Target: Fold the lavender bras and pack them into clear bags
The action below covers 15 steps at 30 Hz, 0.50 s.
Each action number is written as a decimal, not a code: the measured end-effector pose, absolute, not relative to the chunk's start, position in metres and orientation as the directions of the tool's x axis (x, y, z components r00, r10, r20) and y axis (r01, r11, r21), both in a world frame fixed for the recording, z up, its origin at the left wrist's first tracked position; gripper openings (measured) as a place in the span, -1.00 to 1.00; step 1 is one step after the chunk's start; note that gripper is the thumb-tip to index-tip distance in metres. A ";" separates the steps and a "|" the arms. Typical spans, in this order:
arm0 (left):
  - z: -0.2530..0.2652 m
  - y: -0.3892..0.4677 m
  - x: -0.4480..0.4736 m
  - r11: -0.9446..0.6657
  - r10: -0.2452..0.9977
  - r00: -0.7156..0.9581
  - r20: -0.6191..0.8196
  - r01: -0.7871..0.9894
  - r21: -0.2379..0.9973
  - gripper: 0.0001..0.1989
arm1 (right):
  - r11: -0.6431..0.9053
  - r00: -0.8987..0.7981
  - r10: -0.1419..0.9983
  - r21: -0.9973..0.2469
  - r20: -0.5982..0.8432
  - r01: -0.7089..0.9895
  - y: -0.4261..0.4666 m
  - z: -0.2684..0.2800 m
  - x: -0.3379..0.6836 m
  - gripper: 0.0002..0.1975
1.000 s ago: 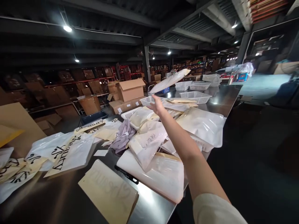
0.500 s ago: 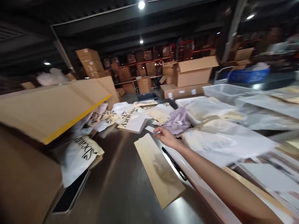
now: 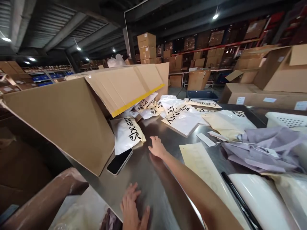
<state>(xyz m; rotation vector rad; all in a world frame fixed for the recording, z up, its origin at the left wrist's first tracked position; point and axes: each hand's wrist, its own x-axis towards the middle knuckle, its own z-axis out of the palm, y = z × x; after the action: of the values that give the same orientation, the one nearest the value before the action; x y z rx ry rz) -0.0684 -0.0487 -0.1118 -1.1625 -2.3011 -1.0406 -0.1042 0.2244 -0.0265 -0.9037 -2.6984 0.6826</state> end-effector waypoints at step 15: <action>-0.088 -0.041 -0.193 0.853 0.335 -0.822 0.462 0.472 0.222 -0.32 | 0.565 -0.753 0.642 -0.751 0.142 0.341 0.183 -0.027 -0.218 -0.66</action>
<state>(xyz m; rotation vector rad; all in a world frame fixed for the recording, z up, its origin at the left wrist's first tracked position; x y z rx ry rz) -0.1930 -0.0406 -0.0879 -0.5973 -2.6163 -0.4610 -0.2182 0.1829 -0.0270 -0.7964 -2.3999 1.0273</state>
